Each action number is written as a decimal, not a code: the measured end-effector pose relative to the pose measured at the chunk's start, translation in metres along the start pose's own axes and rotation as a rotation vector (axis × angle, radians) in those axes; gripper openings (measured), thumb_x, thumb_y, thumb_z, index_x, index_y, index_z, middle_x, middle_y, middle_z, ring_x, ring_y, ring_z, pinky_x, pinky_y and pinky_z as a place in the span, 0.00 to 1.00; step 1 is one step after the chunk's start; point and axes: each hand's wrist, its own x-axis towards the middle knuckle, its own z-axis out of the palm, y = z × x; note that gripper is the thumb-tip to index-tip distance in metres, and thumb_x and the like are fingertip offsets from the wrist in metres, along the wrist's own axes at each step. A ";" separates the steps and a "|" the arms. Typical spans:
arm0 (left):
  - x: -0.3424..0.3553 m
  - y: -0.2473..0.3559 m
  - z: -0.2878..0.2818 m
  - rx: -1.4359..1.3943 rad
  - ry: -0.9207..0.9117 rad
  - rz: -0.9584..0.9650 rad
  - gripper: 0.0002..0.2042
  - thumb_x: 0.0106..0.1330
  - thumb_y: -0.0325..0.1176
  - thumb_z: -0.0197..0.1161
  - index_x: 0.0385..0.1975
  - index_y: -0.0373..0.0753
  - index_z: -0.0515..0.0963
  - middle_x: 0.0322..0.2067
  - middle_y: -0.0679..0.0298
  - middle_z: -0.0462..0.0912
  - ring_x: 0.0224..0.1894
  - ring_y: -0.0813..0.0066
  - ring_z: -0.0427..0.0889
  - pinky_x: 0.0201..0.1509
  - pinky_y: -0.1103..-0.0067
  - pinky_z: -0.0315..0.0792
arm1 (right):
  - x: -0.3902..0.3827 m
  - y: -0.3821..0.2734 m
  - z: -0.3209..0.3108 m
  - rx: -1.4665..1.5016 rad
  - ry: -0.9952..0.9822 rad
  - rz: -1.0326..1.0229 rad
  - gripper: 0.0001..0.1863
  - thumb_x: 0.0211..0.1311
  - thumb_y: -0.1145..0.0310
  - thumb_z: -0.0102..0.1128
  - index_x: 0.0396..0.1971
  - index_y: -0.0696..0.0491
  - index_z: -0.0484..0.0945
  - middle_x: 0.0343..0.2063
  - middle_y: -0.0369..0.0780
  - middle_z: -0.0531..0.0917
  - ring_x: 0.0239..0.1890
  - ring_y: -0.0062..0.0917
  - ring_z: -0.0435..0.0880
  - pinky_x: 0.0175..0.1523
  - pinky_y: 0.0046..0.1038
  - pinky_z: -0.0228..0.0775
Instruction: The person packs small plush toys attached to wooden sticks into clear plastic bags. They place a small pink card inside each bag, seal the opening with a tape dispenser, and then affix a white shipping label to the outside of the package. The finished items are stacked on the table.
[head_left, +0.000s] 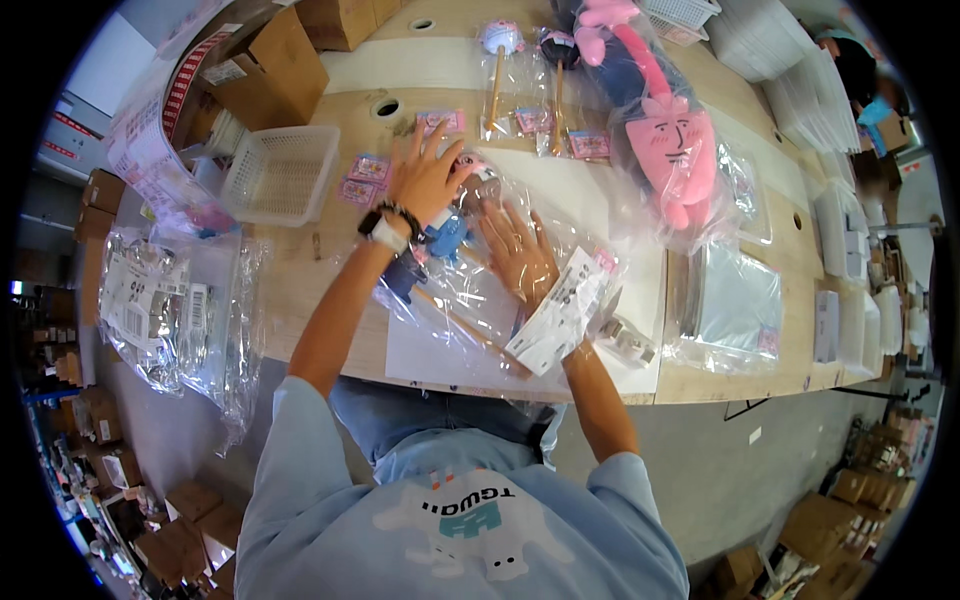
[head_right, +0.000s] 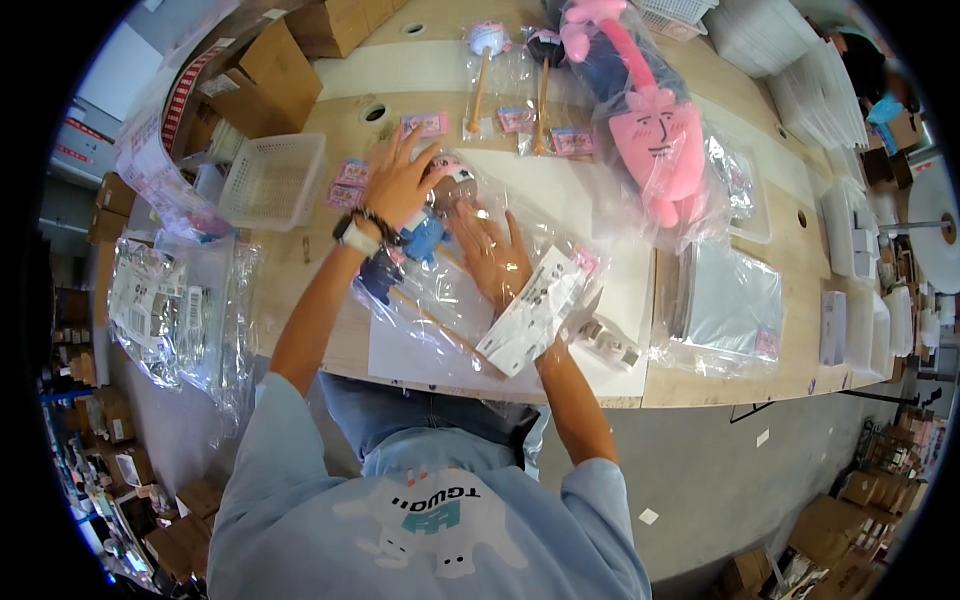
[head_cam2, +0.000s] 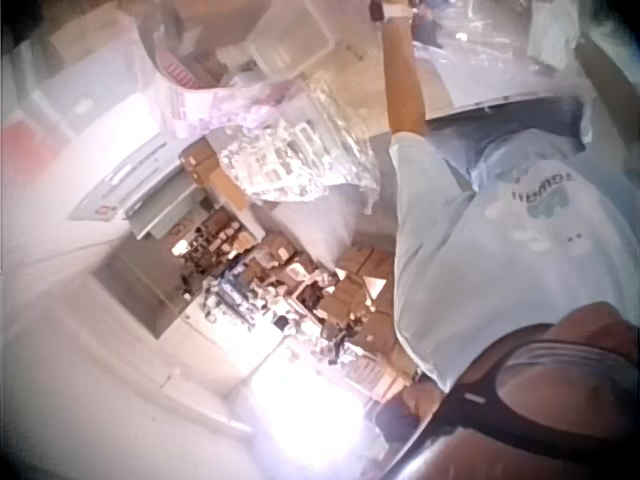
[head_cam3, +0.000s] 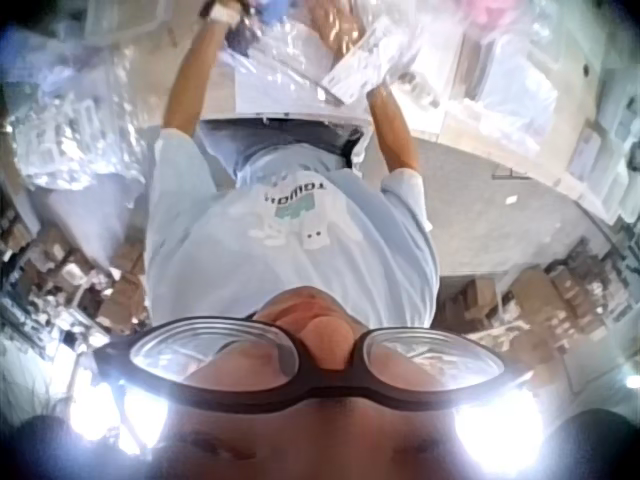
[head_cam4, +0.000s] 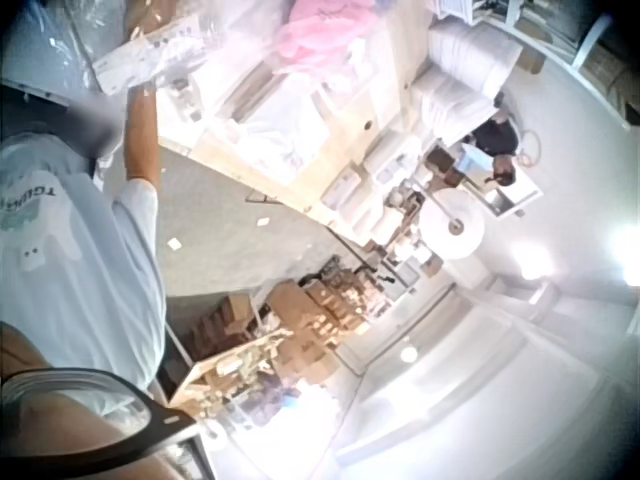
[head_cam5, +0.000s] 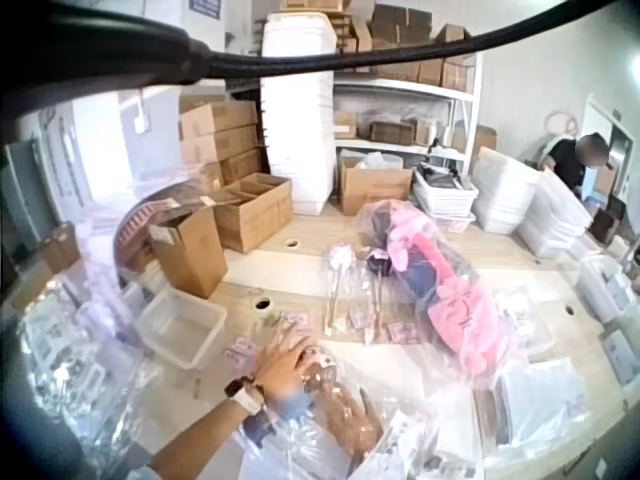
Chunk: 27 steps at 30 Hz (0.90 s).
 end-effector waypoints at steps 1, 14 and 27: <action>-0.011 0.014 -0.014 0.073 0.044 0.015 0.29 0.80 0.52 0.57 0.77 0.50 0.67 0.79 0.60 0.63 0.81 0.47 0.60 0.80 0.49 0.57 | -0.014 -0.002 -0.007 0.006 0.086 -0.029 0.38 0.66 0.61 0.69 0.76 0.49 0.69 0.80 0.40 0.65 0.79 0.37 0.68 0.83 0.53 0.55; -0.066 0.048 0.011 0.030 0.130 0.162 0.33 0.76 0.46 0.62 0.80 0.48 0.65 0.81 0.59 0.61 0.83 0.56 0.58 0.83 0.50 0.54 | -0.130 0.065 -0.176 0.773 -0.332 0.539 0.13 0.71 0.75 0.66 0.54 0.56 0.87 0.46 0.46 0.92 0.48 0.40 0.93 0.58 0.35 0.82; -0.188 0.102 -0.042 -0.659 0.143 0.086 0.24 0.74 0.28 0.63 0.71 0.37 0.74 0.72 0.52 0.73 0.72 0.49 0.73 0.76 0.61 0.69 | 0.112 0.165 0.072 -0.288 -0.002 0.360 0.33 0.68 0.70 0.63 0.74 0.52 0.71 0.72 0.48 0.75 0.73 0.49 0.74 0.72 0.52 0.71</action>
